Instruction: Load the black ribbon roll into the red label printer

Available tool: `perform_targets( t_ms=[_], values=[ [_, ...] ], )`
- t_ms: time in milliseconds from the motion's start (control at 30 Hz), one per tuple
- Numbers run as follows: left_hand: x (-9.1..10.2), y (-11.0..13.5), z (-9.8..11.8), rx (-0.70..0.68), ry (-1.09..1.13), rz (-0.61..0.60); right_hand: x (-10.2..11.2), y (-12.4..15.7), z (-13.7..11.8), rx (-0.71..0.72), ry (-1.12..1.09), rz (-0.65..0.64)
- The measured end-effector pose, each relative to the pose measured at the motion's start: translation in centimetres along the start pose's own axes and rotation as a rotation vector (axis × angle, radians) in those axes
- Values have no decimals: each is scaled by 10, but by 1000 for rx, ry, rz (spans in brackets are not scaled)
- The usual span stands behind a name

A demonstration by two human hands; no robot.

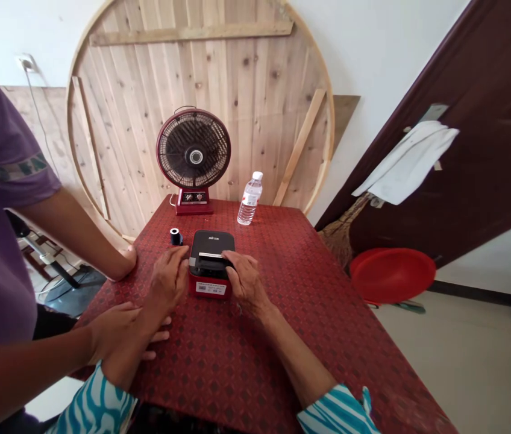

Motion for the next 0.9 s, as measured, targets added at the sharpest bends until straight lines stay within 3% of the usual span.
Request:
perform_targets(
  t_ms=[100,233,333,633,900],
  values=[
    [-10,-14,-19,222,179,62,-1,5,0,41,-4,82],
    [-30,-11,-45,524,527,-107,-3,10,2,84,-21,162],
    [-33,-11,-48,664,639,-133,-2,12,3,73,-54,199],
    [-48,-11,-55,914,884,-182,4,16,9,-33,-209,281],
    [-66,-10,-61,979,1113,-273,10,19,18,-95,-318,344]
  ],
)
Point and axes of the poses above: each hand's wrist, its own y-axis away from the middle knuckle, its own x-axis out of the back of the hand, z = x × y, the point moved 8 cm from there along -y, towards the middle knuckle, and after that the axes turned 3 degrees about x, right-handed, at the moved point
